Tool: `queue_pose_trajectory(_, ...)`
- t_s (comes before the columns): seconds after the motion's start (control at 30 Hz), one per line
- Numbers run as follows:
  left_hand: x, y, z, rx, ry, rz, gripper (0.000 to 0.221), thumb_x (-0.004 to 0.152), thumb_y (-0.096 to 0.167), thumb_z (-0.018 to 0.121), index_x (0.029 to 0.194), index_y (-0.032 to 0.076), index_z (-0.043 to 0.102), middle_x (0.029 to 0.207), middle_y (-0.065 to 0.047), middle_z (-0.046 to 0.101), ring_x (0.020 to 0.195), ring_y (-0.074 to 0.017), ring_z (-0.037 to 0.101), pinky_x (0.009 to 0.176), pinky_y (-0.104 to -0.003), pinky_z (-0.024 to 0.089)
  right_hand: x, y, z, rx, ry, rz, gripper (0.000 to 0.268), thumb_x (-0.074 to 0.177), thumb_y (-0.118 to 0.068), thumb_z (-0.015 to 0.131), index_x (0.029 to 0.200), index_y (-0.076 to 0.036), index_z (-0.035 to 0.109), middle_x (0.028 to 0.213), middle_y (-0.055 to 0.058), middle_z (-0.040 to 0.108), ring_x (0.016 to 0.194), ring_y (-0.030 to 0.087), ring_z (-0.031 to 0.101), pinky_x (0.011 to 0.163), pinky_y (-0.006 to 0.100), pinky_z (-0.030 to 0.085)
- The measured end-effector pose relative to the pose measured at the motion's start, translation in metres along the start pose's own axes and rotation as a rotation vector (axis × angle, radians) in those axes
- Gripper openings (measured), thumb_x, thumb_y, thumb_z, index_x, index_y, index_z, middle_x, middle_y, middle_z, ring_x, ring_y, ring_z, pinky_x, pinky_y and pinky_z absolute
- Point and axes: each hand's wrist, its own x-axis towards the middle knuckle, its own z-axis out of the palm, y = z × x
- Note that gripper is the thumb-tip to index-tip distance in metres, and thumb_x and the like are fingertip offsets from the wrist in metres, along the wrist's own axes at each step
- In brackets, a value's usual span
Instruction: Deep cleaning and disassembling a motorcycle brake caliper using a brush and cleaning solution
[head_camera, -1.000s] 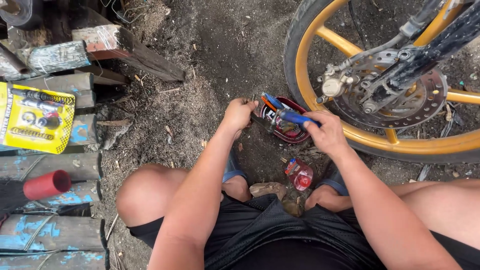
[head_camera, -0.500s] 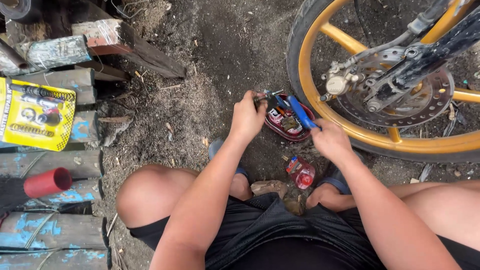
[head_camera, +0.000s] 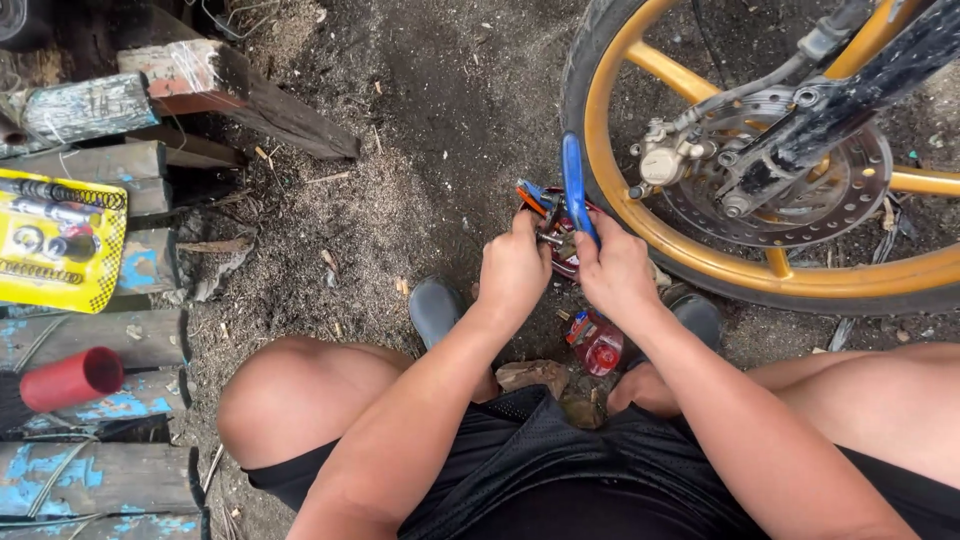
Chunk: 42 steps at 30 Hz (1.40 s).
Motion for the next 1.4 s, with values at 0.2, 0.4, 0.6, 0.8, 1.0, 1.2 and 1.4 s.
queue_pose_trajectory(0.2,-0.013,0.002,0.004,-0.081,0.139,0.069,0.025,0.094,0.007,0.07,0.119,0.005,0.067,0.081,-0.026,0.077,0.076,-0.0477,0.082,0.062,-0.055,0.069,-0.058,-0.028,0.023,-0.018,0.038,-0.133,0.039,0.11,-0.004,0.061,0.137,0.023,0.065,0.104,0.042,0.077,0.095,0.054,0.08,0.078,0.06,0.068)
queue_pose_trajectory(0.4,0.018,-0.025,0.006,-0.083,0.146,0.097,0.03,0.09,-0.004,0.07,0.119,0.007,0.071,0.094,-0.026,0.082,0.092,-0.0473,0.083,0.079,-0.057,0.069,-0.051,-0.031,-0.026,-0.074,-0.079,0.136,0.047,0.111,-0.025,0.062,0.151,-0.001,0.068,0.122,0.031,0.079,0.123,0.051,0.074,0.101,0.064,0.06)
queue_pose_trajectory(0.6,0.031,0.011,-0.098,-0.187,0.26,0.24,0.048,0.087,-0.011,0.073,0.131,0.007,0.077,0.119,-0.013,0.087,0.089,-0.0244,0.087,0.082,-0.035,0.07,-0.022,-0.024,-0.109,-0.456,-0.165,0.247,0.047,0.102,-0.028,0.063,0.146,-0.014,0.076,0.106,0.02,0.085,0.086,0.04,0.08,0.079,0.05,0.061)
queue_pose_trajectory(0.8,0.041,0.03,-0.122,-0.078,0.238,0.469,0.032,0.087,0.004,0.082,0.119,0.006,0.082,0.112,-0.003,0.088,0.09,-0.02,0.078,0.098,-0.035,0.061,-0.034,-0.043,-0.115,-0.72,-0.215,0.172,0.031,0.098,-0.047,0.072,0.118,-0.029,0.087,0.079,0.004,0.084,0.078,0.032,0.078,0.076,0.045,0.061)
queue_pose_trajectory(1.0,0.05,0.046,-0.131,0.16,-0.062,0.666,0.025,0.086,0.011,0.077,0.11,0.008,0.082,0.093,-0.008,0.082,0.078,-0.0316,0.078,0.074,-0.046,0.062,-0.031,-0.018,-0.124,-0.878,-0.071,-0.336,0.027,0.095,-0.045,0.074,0.108,-0.024,0.086,0.097,-0.006,0.082,0.079,0.031,0.079,0.068,0.044,0.064)
queue_pose_trajectory(1.2,0.041,0.046,-0.11,0.235,-0.128,0.86,0.012,0.094,0.004,0.079,0.103,0.01,0.085,0.083,-0.011,0.082,0.077,-0.0289,0.084,0.071,-0.041,0.07,-0.018,-0.042,-0.093,-0.792,-0.109,-0.523,0.029,0.095,-0.046,0.076,0.105,-0.021,0.089,0.087,-0.001,0.084,0.082,0.025,0.082,0.071,0.041,0.067)
queue_pose_trajectory(1.4,0.044,0.047,-0.097,0.202,-0.147,0.865,0.015,0.1,0.003,0.073,0.104,0.008,0.085,0.085,-0.014,0.081,0.078,-0.0285,0.084,0.074,-0.04,0.071,0.005,-0.024,-0.095,-0.76,-0.154,-0.397,0.028,0.103,-0.04,0.073,0.103,-0.017,0.089,0.089,0.004,0.085,0.084,0.025,0.084,0.074,0.038,0.068)
